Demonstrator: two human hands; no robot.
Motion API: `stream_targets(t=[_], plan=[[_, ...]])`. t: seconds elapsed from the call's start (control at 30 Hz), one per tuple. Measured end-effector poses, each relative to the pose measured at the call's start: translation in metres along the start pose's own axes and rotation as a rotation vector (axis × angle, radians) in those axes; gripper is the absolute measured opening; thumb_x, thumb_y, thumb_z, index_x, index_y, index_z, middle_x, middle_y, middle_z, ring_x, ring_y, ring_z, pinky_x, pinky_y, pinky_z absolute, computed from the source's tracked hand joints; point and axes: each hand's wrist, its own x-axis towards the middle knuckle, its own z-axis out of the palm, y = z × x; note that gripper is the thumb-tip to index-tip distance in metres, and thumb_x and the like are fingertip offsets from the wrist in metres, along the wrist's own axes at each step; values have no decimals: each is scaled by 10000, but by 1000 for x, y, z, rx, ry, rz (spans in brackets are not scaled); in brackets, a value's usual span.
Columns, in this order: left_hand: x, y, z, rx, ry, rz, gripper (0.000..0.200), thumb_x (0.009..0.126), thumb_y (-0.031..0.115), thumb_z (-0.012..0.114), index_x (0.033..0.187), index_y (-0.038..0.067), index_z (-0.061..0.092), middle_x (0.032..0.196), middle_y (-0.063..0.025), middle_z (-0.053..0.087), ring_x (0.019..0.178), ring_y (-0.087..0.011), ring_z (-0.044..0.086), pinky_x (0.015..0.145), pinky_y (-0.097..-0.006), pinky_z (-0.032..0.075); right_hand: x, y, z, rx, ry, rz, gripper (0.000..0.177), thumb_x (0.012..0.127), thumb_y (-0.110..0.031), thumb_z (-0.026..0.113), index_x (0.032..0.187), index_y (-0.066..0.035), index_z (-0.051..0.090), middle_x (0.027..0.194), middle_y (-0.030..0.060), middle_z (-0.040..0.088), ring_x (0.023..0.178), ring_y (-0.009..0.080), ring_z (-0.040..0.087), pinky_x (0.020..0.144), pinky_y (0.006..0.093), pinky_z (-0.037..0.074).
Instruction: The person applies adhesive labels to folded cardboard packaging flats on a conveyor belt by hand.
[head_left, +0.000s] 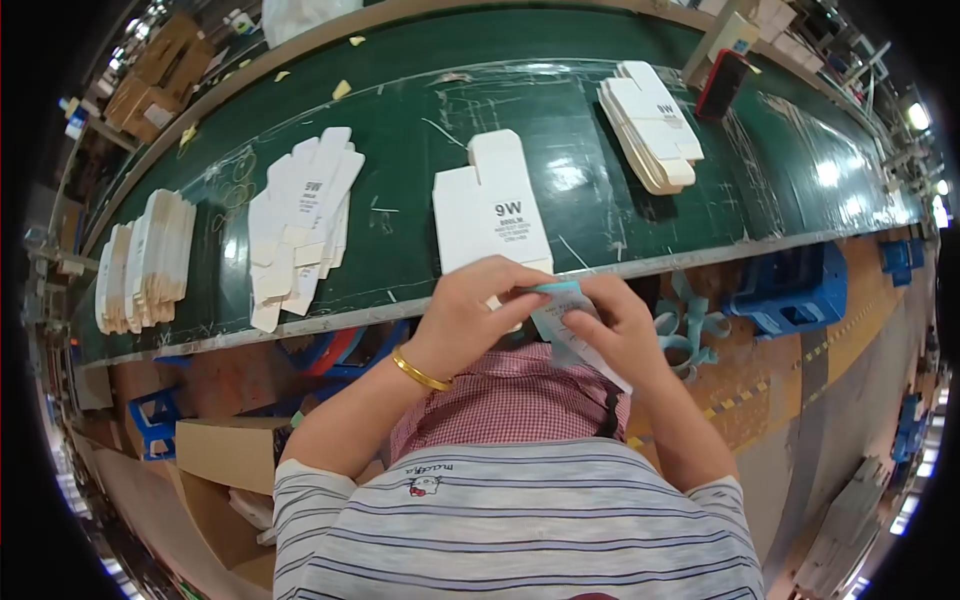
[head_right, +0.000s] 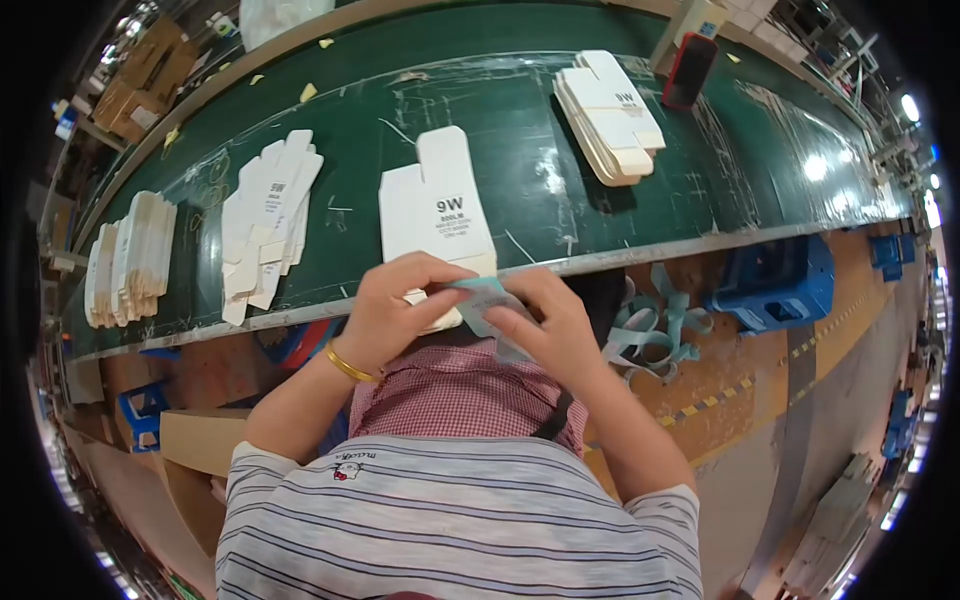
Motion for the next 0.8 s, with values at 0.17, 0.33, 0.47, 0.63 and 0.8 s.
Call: stream_targets(t=[0.17,0.33,0.47,0.63,0.8], plan=[[17,9,5,-89,-43,-53,240,850,73,710,1088,44,722,950,-60,695,787,-110,627,710,-235,507,19,-15,-22,45,-210,228,199,867,-141,689,1009,-1,687,853,82,660,767,141,603,694,276,475],[21,0,3,-117,25,-81,238,849,88,715,1080,32,717,996,-66,678,817,-112,628,724,-233,513,25,-10,-12,135,-123,378,242,900,-220,692,991,4,699,807,37,655,735,75,560,643,242,449],[24,-3,-1,-182,43,-226,236,852,74,715,1082,27,714,1015,-41,656,843,-87,611,750,-220,508,28,-6,3,250,-39,463,263,907,-241,691,968,14,702,792,21,647,734,66,550,631,232,442],[32,-15,-7,-406,4,-399,232,844,71,723,1071,24,713,1044,-24,636,864,-77,593,771,-215,496,29,1,12,235,-95,390,214,944,-164,622,1066,3,675,884,32,644,803,81,570,697,243,456],[32,-20,-11,-260,-16,-365,224,840,82,730,1057,28,722,1015,-22,639,825,-62,580,738,-206,485,31,4,16,160,-85,315,186,941,-106,605,1076,5,668,940,45,645,831,90,578,730,253,465]])
